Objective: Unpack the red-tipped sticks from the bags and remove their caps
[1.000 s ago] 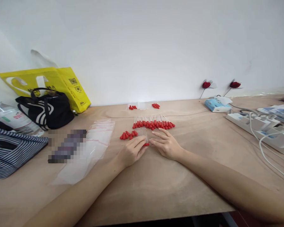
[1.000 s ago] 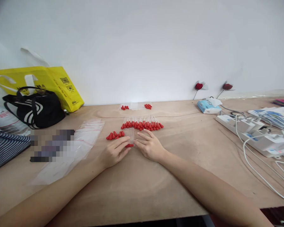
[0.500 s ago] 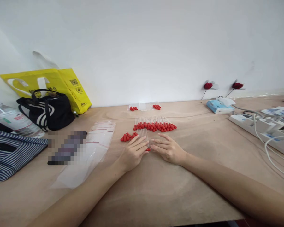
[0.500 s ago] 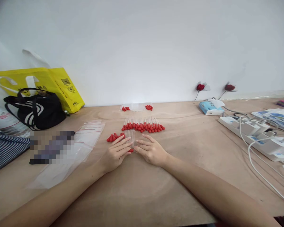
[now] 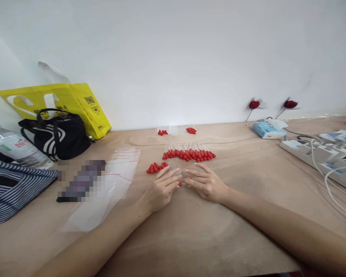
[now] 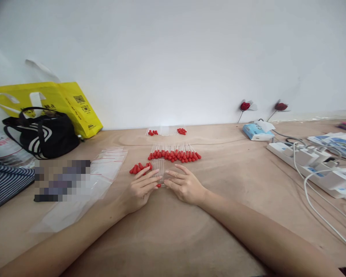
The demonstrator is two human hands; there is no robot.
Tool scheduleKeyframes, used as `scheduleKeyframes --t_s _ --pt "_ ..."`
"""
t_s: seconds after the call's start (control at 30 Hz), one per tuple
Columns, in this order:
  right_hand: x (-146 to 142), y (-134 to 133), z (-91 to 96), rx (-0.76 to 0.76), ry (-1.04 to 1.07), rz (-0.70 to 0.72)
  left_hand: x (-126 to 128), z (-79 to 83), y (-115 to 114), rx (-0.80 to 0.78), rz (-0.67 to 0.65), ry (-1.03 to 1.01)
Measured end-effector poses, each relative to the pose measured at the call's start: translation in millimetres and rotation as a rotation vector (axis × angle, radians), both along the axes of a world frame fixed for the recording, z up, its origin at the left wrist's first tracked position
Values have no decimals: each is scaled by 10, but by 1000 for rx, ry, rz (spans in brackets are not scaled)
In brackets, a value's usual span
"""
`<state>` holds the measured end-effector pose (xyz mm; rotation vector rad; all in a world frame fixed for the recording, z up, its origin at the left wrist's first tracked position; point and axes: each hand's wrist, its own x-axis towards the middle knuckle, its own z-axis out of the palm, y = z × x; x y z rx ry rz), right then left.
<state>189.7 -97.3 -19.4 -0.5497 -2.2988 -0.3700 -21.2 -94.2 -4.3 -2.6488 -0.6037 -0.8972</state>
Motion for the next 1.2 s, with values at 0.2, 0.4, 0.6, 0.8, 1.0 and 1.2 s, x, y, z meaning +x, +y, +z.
scheduleKeyframes --t_s 0.2,0.4,0.6,0.8,1.0,1.2 --pt "59 12 -26 -54 72 -110 -133 41 -18 -20 113 -107" --pt "49 69 -102 -298 115 -256 -316 147 66 -247 457 -297" --pt "-50 214 -134 -407 181 -261 -454 149 206 -560 595 -412" --pt "-261 354 -151 -450 225 -323 -387 128 271 -640 643 -497" --pt "-396 416 -154 -520 255 -372 -307 142 338 -595 685 -446" --pt "-415 385 -111 -556 301 -295 -368 209 367 -516 743 -448"
